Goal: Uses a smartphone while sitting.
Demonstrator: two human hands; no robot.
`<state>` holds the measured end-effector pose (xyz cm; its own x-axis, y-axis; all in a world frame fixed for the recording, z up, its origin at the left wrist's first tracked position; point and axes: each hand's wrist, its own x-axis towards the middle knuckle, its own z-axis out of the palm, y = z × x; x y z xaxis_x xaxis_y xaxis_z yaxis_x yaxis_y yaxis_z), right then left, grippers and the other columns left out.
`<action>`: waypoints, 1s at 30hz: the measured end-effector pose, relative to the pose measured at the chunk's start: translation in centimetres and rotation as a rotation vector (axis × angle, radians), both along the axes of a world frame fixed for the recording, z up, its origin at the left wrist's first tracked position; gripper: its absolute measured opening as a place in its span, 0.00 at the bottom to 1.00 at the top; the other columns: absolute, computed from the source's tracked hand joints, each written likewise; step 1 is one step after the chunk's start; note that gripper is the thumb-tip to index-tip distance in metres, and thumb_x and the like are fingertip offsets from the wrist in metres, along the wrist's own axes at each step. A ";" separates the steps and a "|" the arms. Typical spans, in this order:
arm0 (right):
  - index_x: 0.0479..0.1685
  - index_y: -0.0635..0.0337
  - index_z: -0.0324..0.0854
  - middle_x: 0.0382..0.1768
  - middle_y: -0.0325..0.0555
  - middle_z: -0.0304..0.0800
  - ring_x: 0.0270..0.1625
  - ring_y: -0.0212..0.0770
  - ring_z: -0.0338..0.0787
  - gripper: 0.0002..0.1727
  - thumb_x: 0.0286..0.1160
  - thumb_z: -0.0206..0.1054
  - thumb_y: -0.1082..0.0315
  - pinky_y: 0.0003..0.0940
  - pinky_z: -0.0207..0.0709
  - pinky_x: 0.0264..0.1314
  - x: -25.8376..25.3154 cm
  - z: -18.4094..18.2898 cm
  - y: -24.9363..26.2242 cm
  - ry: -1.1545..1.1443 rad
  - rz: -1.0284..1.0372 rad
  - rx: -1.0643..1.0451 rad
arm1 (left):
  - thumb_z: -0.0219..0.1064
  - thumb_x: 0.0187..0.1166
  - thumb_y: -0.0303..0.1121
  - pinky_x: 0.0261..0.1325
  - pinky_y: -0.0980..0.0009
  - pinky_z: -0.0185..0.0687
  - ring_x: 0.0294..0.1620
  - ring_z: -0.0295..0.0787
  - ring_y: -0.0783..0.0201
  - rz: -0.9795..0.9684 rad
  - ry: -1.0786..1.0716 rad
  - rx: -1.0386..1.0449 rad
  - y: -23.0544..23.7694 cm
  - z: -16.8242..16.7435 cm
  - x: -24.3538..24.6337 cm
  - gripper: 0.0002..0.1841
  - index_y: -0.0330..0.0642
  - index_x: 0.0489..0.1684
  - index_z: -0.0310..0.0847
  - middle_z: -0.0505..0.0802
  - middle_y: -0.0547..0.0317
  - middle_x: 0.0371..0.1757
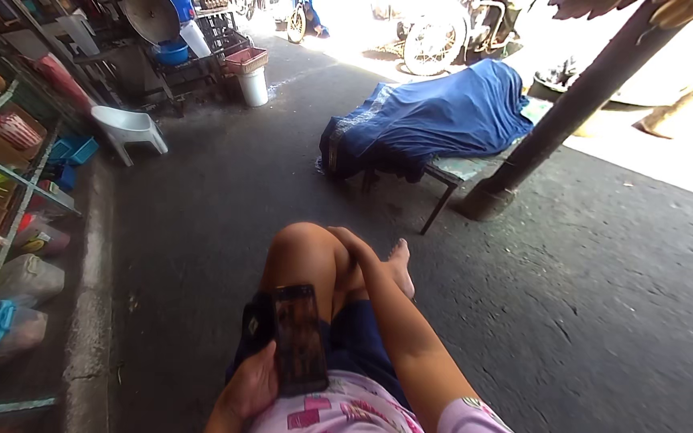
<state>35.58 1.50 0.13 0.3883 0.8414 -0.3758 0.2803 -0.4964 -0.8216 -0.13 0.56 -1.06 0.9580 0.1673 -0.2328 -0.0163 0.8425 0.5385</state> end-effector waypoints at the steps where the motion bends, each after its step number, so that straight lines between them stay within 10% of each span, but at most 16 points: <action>1: 0.59 0.72 0.82 0.61 0.65 0.85 0.66 0.54 0.84 0.25 0.94 0.43 0.60 0.54 0.71 0.71 0.0 -0.1 0.0 0.006 -0.005 0.004 | 0.68 0.78 0.54 0.73 0.62 0.82 0.65 0.91 0.61 -0.002 -0.003 0.002 0.0 0.0 0.0 0.25 0.48 0.65 0.85 0.94 0.52 0.61; 30: 0.57 0.71 0.83 0.59 0.64 0.86 0.64 0.54 0.85 0.25 0.93 0.45 0.59 0.54 0.72 0.69 0.5 -1.4 0.5 0.013 -0.019 0.035 | 0.69 0.77 0.54 0.73 0.62 0.82 0.64 0.91 0.61 0.007 0.001 -0.009 0.0 0.0 0.0 0.24 0.48 0.63 0.86 0.94 0.52 0.59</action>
